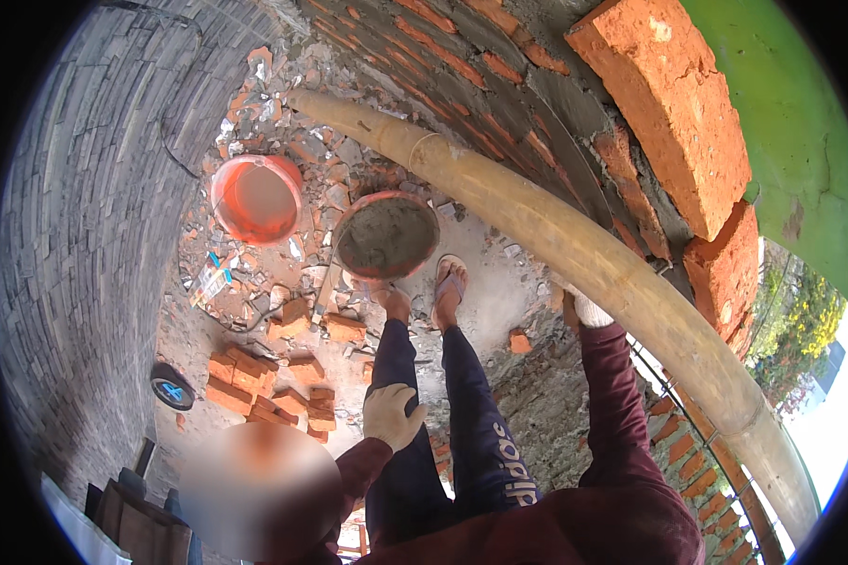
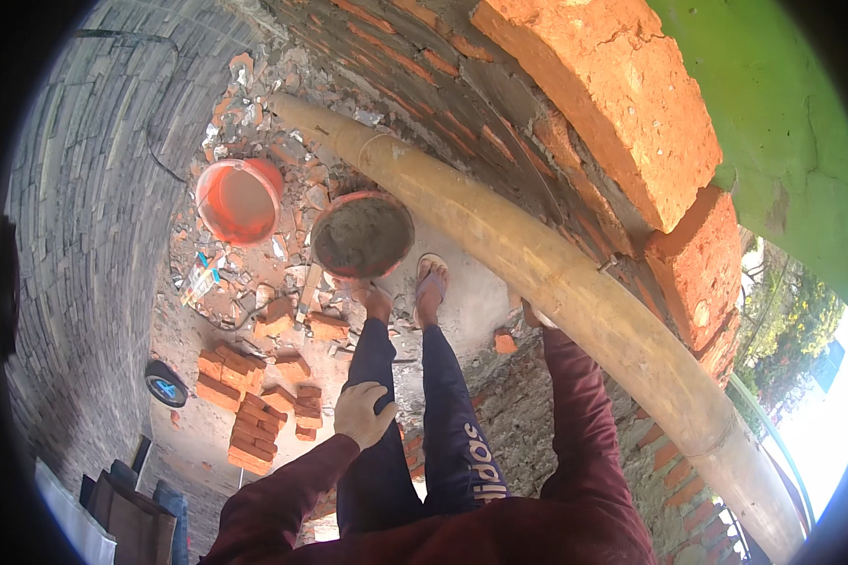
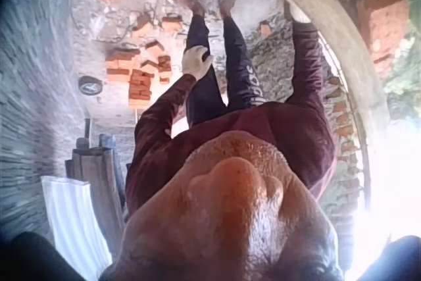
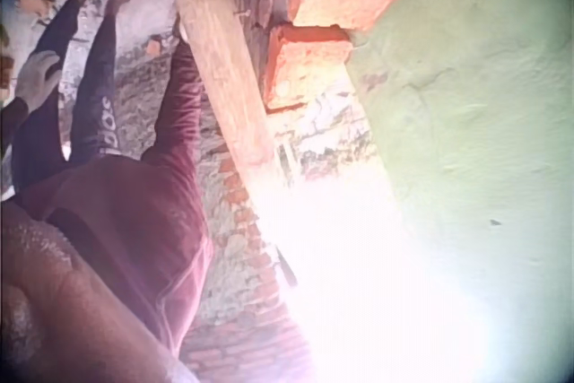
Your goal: The person scoops mortar from a bucket with a trowel, applies it to a brick wall, and places bricks one by one. The person taps bricks into position and scrapes excess mortar from the joints.
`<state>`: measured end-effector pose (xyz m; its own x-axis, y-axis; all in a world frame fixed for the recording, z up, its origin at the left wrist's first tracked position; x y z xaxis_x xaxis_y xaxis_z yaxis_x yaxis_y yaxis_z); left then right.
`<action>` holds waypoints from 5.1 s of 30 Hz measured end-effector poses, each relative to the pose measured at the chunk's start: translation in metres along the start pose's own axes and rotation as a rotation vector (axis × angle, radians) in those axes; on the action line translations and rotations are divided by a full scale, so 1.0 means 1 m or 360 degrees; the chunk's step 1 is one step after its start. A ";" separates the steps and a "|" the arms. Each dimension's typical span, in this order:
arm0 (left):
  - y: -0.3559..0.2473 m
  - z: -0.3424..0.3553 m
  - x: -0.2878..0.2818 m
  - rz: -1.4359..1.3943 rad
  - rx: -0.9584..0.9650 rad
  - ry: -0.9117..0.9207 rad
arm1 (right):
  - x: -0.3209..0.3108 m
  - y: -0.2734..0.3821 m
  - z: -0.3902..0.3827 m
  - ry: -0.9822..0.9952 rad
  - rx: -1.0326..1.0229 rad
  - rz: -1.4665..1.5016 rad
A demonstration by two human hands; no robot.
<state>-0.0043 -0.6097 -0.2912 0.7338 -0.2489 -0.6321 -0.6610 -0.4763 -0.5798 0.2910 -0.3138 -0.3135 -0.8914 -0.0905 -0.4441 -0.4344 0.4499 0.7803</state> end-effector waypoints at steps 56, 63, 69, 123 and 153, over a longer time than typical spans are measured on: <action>0.256 0.194 0.024 -0.1208 -0.1112 -0.0675 | 0.308 0.262 -0.022 0.0656 0.0110 -0.0070; 0.213 0.120 -0.023 -0.1353 -0.0757 -0.0440 | 0.265 0.320 0.088 0.0150 0.0014 -0.0176; 0.272 0.039 0.022 -0.1446 -0.1014 -0.0403 | 0.231 0.333 0.053 0.0227 0.0198 0.0267; 0.279 0.099 0.063 -0.2005 -0.1615 -0.0881 | 0.222 -0.003 -0.092 0.1172 -0.0276 -0.1273; 0.098 -0.239 0.021 -0.2431 -0.2502 -0.1081 | 0.216 0.523 0.043 0.0857 0.0277 -0.0529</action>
<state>-0.0160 -0.8632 -0.2379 0.0397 0.8739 -0.4845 0.9839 -0.1186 -0.1333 -0.1233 -0.0599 -0.0206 -0.6729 -0.6613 -0.3316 -0.7110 0.4544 0.5366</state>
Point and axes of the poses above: each hand's wrist, its own z-axis towards the middle knuckle, its own x-axis out of the palm, y = z × x, the point moved 9 cm from there along z, towards the middle knuckle, and after that the axes turned 15 degrees about -y, right-handed, at the moved point
